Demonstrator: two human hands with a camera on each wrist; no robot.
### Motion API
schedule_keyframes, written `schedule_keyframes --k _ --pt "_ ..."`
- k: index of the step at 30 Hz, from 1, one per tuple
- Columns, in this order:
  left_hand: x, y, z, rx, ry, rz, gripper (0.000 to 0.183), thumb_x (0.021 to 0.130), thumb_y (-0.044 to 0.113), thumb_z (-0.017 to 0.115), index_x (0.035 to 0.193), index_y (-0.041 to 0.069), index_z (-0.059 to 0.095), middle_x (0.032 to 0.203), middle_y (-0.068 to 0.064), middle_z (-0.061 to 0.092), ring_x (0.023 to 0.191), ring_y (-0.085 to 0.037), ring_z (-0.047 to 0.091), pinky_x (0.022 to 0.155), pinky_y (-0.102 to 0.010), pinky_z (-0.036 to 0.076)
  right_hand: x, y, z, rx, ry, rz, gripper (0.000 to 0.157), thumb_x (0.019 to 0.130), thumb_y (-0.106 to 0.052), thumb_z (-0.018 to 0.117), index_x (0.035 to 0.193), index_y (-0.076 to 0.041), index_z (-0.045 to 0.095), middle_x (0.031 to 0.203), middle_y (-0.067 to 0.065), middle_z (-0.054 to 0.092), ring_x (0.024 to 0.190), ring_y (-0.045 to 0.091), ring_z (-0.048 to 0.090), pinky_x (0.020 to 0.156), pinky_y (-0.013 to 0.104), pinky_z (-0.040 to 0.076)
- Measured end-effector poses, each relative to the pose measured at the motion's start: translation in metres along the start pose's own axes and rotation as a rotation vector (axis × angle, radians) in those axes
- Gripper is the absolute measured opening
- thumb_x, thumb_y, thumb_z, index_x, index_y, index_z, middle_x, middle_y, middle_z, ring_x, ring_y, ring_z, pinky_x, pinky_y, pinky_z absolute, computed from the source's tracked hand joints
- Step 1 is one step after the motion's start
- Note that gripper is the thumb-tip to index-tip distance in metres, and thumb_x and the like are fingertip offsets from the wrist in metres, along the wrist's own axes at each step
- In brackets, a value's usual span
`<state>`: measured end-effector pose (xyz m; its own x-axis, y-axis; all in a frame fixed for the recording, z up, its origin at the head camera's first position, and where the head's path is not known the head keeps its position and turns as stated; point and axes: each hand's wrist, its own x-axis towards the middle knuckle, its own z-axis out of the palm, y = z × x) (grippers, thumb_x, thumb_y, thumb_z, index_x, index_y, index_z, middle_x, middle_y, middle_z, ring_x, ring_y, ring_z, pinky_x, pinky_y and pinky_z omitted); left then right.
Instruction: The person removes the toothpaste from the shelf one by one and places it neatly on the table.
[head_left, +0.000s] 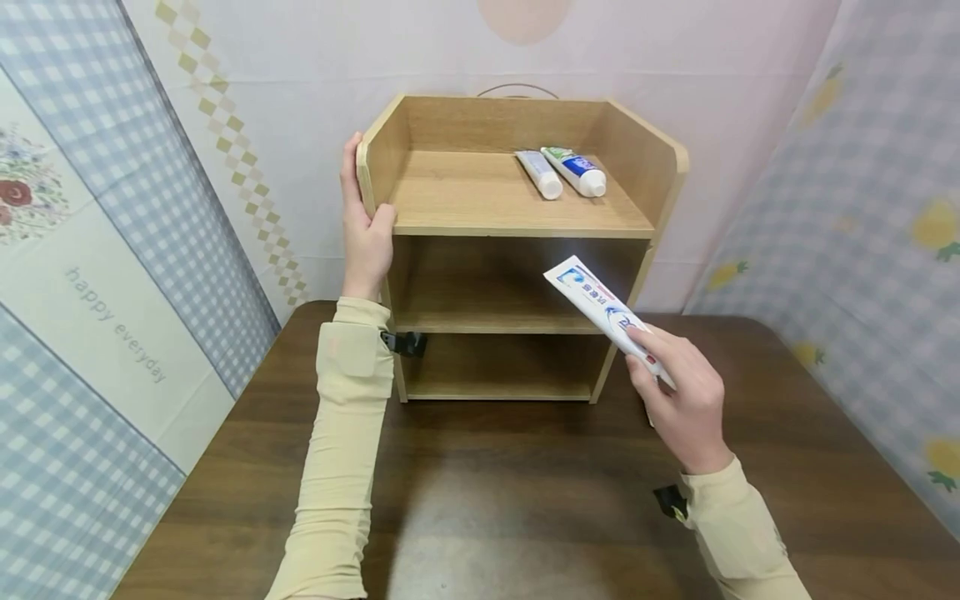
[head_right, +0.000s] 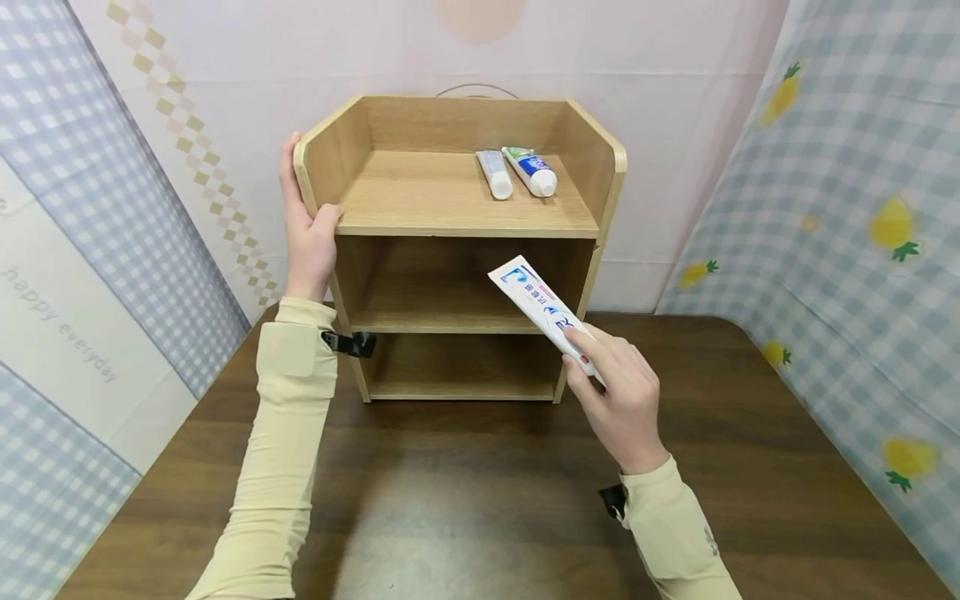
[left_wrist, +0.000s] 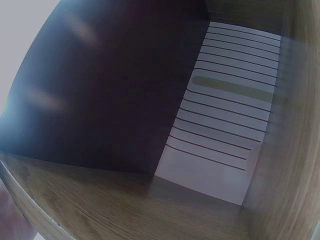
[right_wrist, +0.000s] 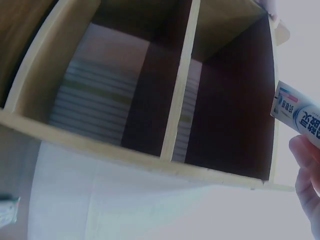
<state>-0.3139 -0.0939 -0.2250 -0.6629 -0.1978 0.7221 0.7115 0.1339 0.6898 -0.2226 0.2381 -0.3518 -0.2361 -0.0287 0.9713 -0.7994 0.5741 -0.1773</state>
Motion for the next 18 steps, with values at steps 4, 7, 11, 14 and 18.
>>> schedule_keyframes --k 4,7,11,14,18 --pt "-0.001 0.001 0.0 0.009 -0.001 -0.008 0.081 0.076 -0.012 0.033 0.152 0.016 0.024 0.158 0.005 0.027 0.123 -0.012 0.039 0.098 -0.03 0.035 -0.009 0.005 -0.012 -0.028 -0.002 -0.012 0.04 0.095 -0.035 0.058 0.102 0.002 0.073 0.098 0.024 0.071 0.084 0.027 0.06 0.086 0.012 0.038" --pt "-0.003 0.0 0.0 0.007 -0.002 -0.02 0.081 0.077 -0.011 0.034 0.152 0.017 0.024 0.158 0.004 0.026 0.123 -0.013 0.039 0.098 -0.03 0.035 -0.016 0.009 -0.021 -0.051 0.002 -0.026 0.04 0.095 -0.034 0.058 0.102 0.002 0.074 0.097 0.024 0.071 0.085 0.024 0.06 0.088 0.011 0.038" --pt "-0.003 -0.001 -0.001 -0.005 0.003 -0.013 0.081 0.076 -0.011 0.033 0.152 0.016 0.024 0.159 0.004 0.026 0.123 -0.012 0.038 0.099 -0.03 0.034 -0.022 0.013 -0.033 -0.071 0.016 -0.022 0.04 0.094 -0.033 0.059 0.1 0.003 0.074 0.095 0.025 0.071 0.085 0.018 0.059 0.088 0.011 0.037" --pt "-0.001 -0.001 -0.001 -0.012 0.006 0.0 0.081 0.076 -0.012 0.033 0.152 0.015 0.024 0.159 0.004 0.026 0.124 -0.011 0.038 0.099 -0.03 0.035 -0.026 0.015 -0.042 -0.092 0.026 0.002 0.041 0.094 -0.034 0.059 0.099 0.004 0.073 0.093 0.026 0.07 0.089 0.005 0.058 0.088 0.01 0.037" --pt "0.0 0.0 0.0 -0.009 -0.001 0.002 0.081 0.076 -0.012 0.032 0.152 0.015 0.023 0.159 0.006 0.024 0.126 -0.011 0.038 0.1 -0.03 0.035 -0.033 0.017 -0.056 -0.132 0.05 0.055 0.041 0.093 -0.033 0.061 0.099 0.006 0.072 0.09 0.028 0.068 0.099 -0.011 0.052 0.089 0.008 0.035"
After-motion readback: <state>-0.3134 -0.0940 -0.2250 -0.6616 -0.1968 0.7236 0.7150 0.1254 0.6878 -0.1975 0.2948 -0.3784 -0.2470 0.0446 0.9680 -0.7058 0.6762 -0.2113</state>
